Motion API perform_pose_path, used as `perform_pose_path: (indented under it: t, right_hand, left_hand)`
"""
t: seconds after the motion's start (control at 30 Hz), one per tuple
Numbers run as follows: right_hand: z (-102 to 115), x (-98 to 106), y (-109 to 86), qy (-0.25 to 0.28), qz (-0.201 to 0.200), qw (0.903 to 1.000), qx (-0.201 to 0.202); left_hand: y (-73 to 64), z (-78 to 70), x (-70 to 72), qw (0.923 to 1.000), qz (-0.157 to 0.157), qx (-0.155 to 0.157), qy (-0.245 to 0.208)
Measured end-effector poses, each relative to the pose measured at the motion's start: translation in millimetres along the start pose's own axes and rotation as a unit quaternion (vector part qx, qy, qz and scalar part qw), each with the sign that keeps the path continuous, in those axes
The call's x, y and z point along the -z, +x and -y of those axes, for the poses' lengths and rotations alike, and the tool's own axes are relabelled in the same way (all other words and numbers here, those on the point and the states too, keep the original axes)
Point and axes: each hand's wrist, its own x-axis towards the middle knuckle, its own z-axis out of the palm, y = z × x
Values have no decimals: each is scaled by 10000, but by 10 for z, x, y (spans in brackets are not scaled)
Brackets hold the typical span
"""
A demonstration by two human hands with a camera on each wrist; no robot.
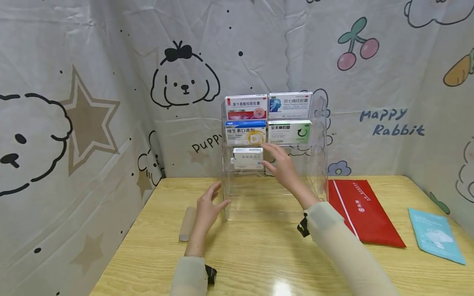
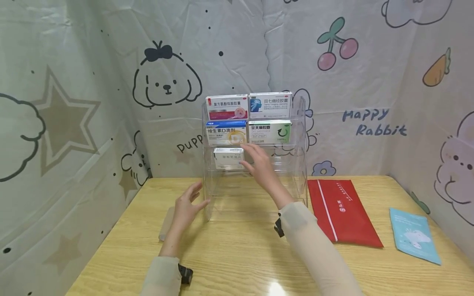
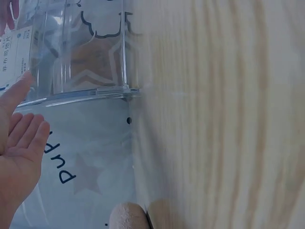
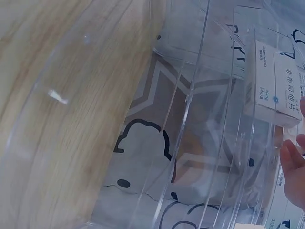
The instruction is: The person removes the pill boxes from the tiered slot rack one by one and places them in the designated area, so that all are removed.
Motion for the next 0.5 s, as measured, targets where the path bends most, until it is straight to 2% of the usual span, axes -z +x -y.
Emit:
perform_pose_path:
  t: [0.3, 0.5]
  right_hand:
    - [-25, -79, 73, -117, 403, 9991, -51]
    - [-45, -140, 91, -87, 239, 9995, 173]
  left_hand:
    - [1, 45, -13, 9998, 182, -35, -119]
    - [1, 83, -5, 9993, 245, -230, -190]
